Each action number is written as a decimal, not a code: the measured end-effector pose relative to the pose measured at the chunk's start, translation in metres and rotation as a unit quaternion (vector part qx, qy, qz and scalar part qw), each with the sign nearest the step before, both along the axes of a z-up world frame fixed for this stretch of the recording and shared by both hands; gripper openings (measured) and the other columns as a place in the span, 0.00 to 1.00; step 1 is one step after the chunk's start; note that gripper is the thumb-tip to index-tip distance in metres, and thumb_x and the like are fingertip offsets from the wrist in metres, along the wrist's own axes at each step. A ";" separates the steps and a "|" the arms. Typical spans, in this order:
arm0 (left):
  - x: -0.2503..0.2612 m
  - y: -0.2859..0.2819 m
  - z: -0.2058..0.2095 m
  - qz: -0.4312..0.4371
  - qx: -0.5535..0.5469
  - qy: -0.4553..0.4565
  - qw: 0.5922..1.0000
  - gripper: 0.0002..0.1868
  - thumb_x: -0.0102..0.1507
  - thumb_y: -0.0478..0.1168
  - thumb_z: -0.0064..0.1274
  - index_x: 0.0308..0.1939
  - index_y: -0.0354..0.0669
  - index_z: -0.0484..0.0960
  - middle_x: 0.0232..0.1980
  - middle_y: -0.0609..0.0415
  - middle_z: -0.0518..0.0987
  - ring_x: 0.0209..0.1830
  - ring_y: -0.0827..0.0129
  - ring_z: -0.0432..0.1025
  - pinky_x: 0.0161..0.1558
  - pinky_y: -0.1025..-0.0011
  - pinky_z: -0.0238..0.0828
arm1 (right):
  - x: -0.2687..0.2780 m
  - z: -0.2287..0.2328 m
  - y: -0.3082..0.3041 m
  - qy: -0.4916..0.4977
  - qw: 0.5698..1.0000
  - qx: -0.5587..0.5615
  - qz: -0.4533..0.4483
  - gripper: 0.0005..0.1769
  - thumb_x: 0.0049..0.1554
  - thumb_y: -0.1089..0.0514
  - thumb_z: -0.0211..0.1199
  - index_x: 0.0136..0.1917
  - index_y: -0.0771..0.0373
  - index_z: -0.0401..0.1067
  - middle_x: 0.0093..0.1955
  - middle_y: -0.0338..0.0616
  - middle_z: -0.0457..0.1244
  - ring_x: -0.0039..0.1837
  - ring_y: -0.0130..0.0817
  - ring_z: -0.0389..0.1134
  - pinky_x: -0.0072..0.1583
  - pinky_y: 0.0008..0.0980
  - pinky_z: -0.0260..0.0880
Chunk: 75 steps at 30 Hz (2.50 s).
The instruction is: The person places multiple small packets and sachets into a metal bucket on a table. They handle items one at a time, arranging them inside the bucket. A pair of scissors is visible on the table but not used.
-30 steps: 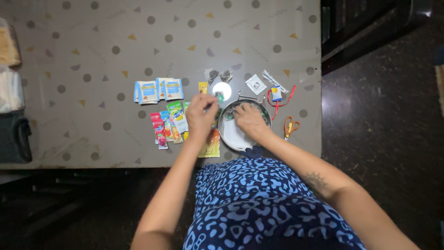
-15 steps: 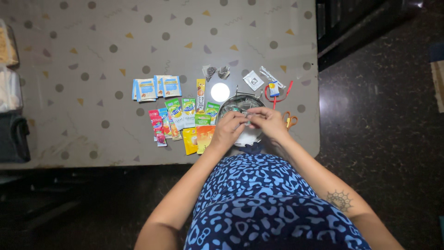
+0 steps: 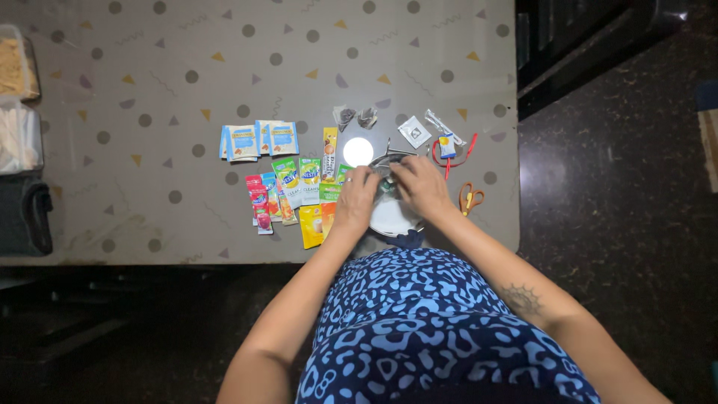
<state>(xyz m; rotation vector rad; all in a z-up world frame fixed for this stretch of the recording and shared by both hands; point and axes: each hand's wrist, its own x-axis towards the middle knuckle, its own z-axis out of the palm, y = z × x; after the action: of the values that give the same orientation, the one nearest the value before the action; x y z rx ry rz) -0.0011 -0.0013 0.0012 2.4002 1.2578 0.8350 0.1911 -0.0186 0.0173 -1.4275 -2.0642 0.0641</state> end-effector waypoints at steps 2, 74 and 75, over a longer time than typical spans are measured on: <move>0.002 -0.004 0.003 0.023 -0.024 0.019 0.999 0.14 0.58 0.33 0.56 0.48 0.40 0.77 0.47 0.43 0.75 0.50 0.47 0.71 0.50 0.56 0.71 | 0.007 0.005 -0.008 0.036 0.999 0.014 0.003 0.19 0.50 0.64 0.69 0.56 0.63 0.76 0.51 0.45 0.64 0.53 0.45 0.66 0.51 0.42 0.68; 0.031 0.006 0.004 -0.006 -0.181 0.026 0.983 0.24 0.53 0.33 0.63 0.51 0.38 0.70 0.52 0.42 0.71 0.49 0.42 0.73 0.45 0.52 0.72 | 0.029 0.022 -0.008 0.025 0.996 -0.077 0.026 0.27 0.47 0.67 0.65 0.62 0.59 0.74 0.65 0.47 0.66 0.64 0.48 0.67 0.62 0.41 0.70; 0.035 0.009 -0.002 -0.002 -0.175 0.036 0.984 0.22 0.55 0.32 0.62 0.51 0.38 0.70 0.51 0.42 0.71 0.49 0.43 0.74 0.45 0.51 0.72 | 0.027 0.017 -0.008 0.007 0.997 -0.078 0.026 0.28 0.48 0.67 0.64 0.63 0.60 0.72 0.66 0.48 0.64 0.66 0.49 0.66 0.62 0.41 0.70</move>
<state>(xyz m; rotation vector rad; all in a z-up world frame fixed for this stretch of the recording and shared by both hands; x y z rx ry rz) 0.0342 0.0075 -0.0004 2.1649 1.3014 0.4803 0.2180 -0.0265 0.0343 -1.4594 -2.1244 0.2614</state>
